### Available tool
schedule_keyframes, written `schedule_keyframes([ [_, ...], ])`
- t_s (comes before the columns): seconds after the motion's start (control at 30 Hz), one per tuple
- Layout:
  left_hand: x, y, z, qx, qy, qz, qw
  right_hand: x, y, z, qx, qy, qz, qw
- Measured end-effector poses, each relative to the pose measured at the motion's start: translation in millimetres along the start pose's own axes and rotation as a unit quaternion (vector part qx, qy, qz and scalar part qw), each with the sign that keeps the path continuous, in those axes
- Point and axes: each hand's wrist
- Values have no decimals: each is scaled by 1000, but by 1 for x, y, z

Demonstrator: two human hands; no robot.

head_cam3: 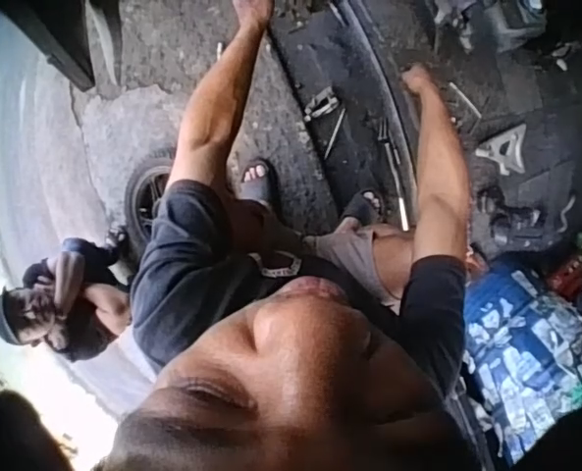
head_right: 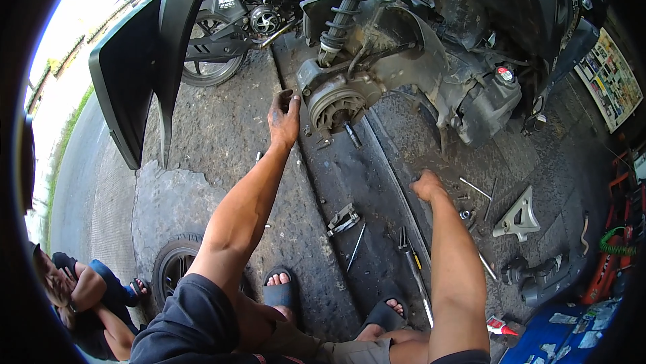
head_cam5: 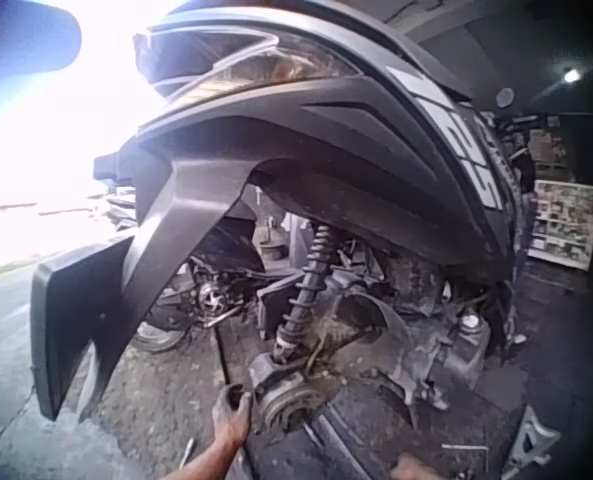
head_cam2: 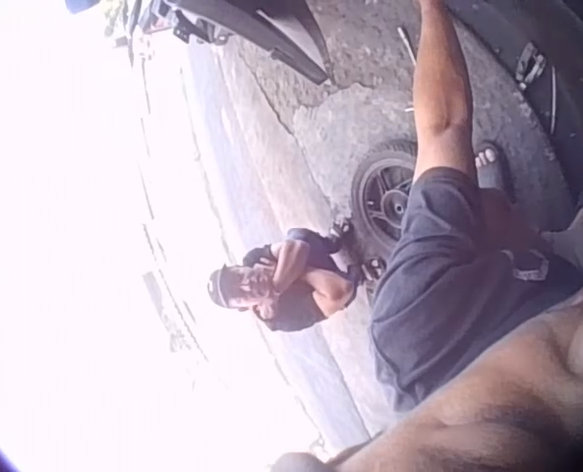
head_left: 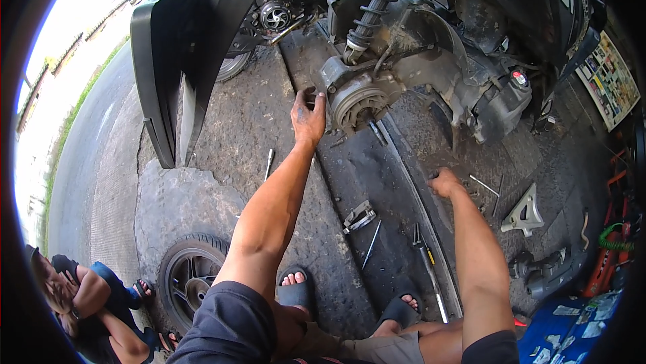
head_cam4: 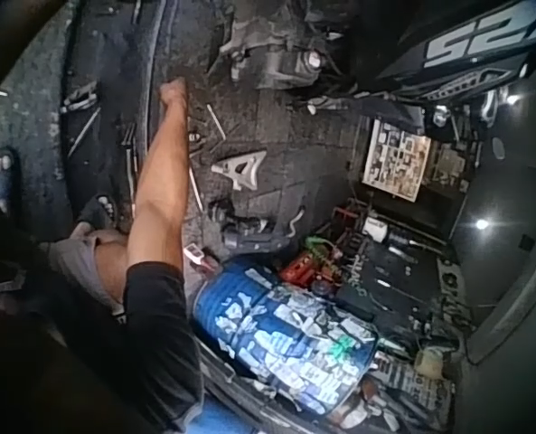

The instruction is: Removing and cleaning components of a motorcycle's rear brake system.

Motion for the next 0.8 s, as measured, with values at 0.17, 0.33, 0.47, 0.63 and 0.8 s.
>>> schedule_keyframes([
  [0.17,1,12,0,7,-9,55,998,-8,-3,-6,2,8,9,1000],
  [0.33,9,23,-6,2,-47,76,996,-13,-9,-10,7,-5,32,999],
  [0.47,17,28,-11,12,-97,74,992,-12,-7,-10,10,3,22,1000],
  [0.63,19,30,-12,18,-107,87,990,-2,0,-2,-5,13,15,1000],
  [0.8,19,29,-9,6,-111,55,992,5,4,1,10,14,23,1000],
])
Point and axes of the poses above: each hand's wrist, its own x-axis towards the middle knuckle, its own z-axis out of the palm, y = z × x, and after that the axes turned 4 degrees about y, right-handed
